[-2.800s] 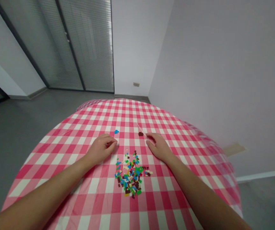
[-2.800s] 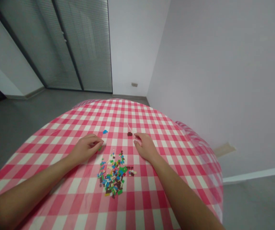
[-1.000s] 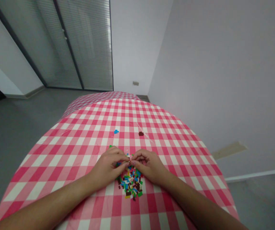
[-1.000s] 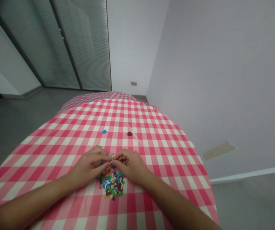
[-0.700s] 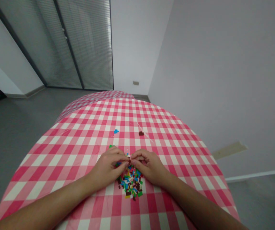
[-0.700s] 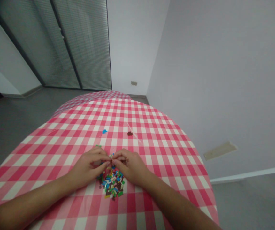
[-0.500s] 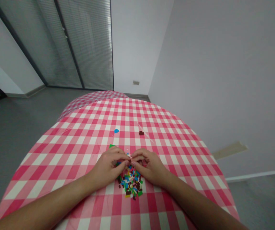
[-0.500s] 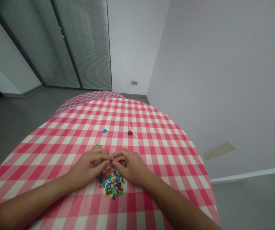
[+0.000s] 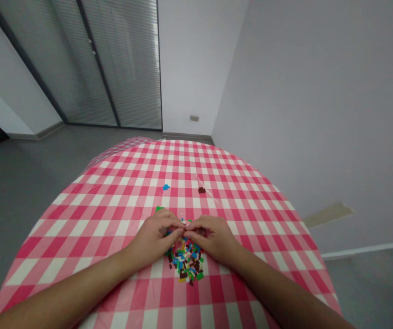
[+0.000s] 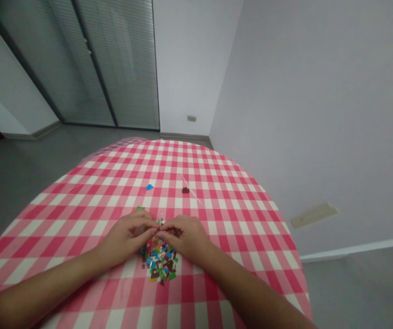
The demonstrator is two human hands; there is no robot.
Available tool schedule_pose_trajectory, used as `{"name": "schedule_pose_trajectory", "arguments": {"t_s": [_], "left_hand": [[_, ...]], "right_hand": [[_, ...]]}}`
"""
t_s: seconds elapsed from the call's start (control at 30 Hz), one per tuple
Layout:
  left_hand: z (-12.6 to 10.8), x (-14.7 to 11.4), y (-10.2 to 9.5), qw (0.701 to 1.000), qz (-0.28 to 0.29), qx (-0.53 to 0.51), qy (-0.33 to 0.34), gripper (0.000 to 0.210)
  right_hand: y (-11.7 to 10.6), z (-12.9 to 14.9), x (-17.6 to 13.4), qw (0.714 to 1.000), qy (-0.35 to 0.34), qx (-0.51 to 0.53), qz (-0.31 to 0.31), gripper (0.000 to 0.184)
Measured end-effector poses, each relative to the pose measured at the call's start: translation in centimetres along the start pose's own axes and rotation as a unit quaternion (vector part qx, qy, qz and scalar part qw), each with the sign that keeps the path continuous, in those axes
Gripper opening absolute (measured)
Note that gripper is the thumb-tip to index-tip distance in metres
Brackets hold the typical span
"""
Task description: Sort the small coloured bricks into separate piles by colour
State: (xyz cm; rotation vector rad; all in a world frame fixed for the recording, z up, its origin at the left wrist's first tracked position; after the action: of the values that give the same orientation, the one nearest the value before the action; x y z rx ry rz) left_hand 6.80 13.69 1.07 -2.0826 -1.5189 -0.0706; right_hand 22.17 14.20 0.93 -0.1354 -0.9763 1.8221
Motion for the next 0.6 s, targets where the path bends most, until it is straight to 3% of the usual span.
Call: {"name": "schedule_pose_trajectory", "arguments": {"t_s": [0.3,0.6], "left_hand": [[0.3,0.0,-0.2,1.000,-0.014,0.009,-0.010,0.007],[0.5,0.2,-0.4,0.999,-0.013,0.013,-0.028,0.008]], "right_hand": [[-0.2,0.3,0.0,1.000,-0.009,-0.006,0.022,0.014],[-1.4,-0.1,0.5,0.992,-0.087,-0.085,-0.013,0.013]]}}
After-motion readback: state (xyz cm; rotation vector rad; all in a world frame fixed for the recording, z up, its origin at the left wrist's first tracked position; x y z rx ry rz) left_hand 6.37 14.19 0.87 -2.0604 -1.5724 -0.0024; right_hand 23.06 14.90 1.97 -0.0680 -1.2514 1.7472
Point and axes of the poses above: each hand's wrist, its own x-axis towards the middle knuckle, its own y-axis out of the palm, z = x × y, the point moved 6 cm from there along x, towards the middle knuckle, and after that the axes turned 6 degrees about -x, right-handed, at the moved point
